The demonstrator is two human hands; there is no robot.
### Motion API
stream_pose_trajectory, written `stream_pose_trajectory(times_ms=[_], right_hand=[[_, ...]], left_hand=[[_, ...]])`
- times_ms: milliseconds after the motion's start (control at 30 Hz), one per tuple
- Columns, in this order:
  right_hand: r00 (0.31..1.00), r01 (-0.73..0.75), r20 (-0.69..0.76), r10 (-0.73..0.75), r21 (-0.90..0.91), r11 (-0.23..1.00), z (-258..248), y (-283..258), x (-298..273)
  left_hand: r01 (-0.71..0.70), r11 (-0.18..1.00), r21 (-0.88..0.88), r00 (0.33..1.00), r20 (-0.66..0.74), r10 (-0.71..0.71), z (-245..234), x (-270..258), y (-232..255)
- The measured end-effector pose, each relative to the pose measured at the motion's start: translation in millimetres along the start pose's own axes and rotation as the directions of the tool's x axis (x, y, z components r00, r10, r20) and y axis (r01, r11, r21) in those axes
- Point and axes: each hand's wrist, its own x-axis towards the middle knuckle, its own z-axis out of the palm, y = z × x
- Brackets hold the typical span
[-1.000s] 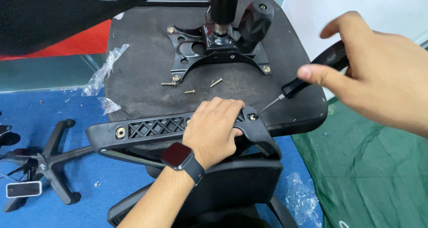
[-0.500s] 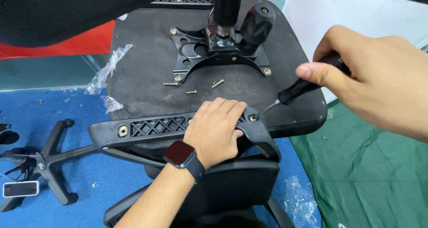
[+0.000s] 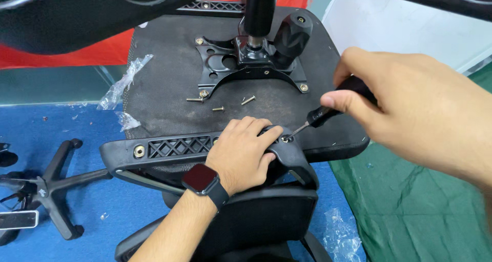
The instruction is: The person uses a screwdriver to tighten screws on the underside of an office chair seat, securing the central gas lift and the seat frame. The person systematically works through multiple fasteners to attach the components.
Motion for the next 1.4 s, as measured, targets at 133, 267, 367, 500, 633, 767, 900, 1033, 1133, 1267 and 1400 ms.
stream_pose_trajectory(times_ms=[133, 267, 367, 500, 633, 767, 900, 1033, 1133, 1267, 1400], right_hand=[[0.905, 0.415, -0.191, -0.379, 0.209, 0.885, 2.4, 10.2, 5.4], [0.724, 0.681, -0.391, -0.568, 0.282, 0.676, 20.8, 26.0, 10.3], [0.799, 0.577, -0.387, -0.46, 0.28, 0.767, 27.4, 30.4, 14.1], [0.858, 0.445, -0.394, -0.329, 0.252, 0.859, 24.5, 18.9, 18.0], [0.863, 0.422, -0.411, -0.292, 0.272, 0.865, 28.1, 13.6, 17.9], [0.796, 0.565, -0.464, -0.388, 0.341, 0.752, 41.2, 27.1, 17.6], [0.694, 0.699, -0.518, -0.5, 0.315, 0.643, 49.5, 37.9, 14.5], [0.754, 0.606, -0.501, -0.425, 0.281, 0.744, 44.8, 27.9, 0.4], [0.901, 0.297, -0.382, -0.208, 0.193, 0.935, 35.7, 14.6, -5.2], [0.825, 0.466, -0.424, -0.374, 0.136, 0.874, 22.8, 11.2, 4.1], [0.624, 0.759, -0.518, -0.585, 0.224, 0.611, 27.1, 17.9, 3.6]], left_hand=[[-0.018, 1.0, 0.002, 1.0, -0.007, 0.018, -1.3, -1.3, -0.6], [-0.022, 1.0, 0.003, 1.0, -0.013, 0.022, -2.0, -2.8, -1.5], [-0.018, 1.0, 0.003, 1.0, -0.008, 0.018, -2.9, -3.9, -1.7], [-0.005, 1.0, -0.012, 1.0, -0.011, 0.005, -2.4, -4.6, -2.7], [-0.01, 1.0, -0.022, 1.0, -0.015, 0.01, -2.0, -5.9, -4.1], [-0.017, 1.0, -0.016, 1.0, -0.003, 0.017, 0.8, -7.3, -6.5], [-0.007, 1.0, -0.02, 1.0, 0.0, 0.007, 1.2, -9.8, -7.2], [-0.011, 1.0, -0.012, 1.0, 0.004, 0.011, -0.5, -9.0, -6.4], [-0.021, 1.0, 0.0, 1.0, 0.007, 0.021, -1.8, -9.0, -5.5], [-0.009, 1.0, 0.006, 1.0, 0.008, 0.009, -1.9, -8.2, -5.6], [0.012, 1.0, 0.001, 1.0, -0.01, -0.012, 1.2, -10.1, -6.8]])
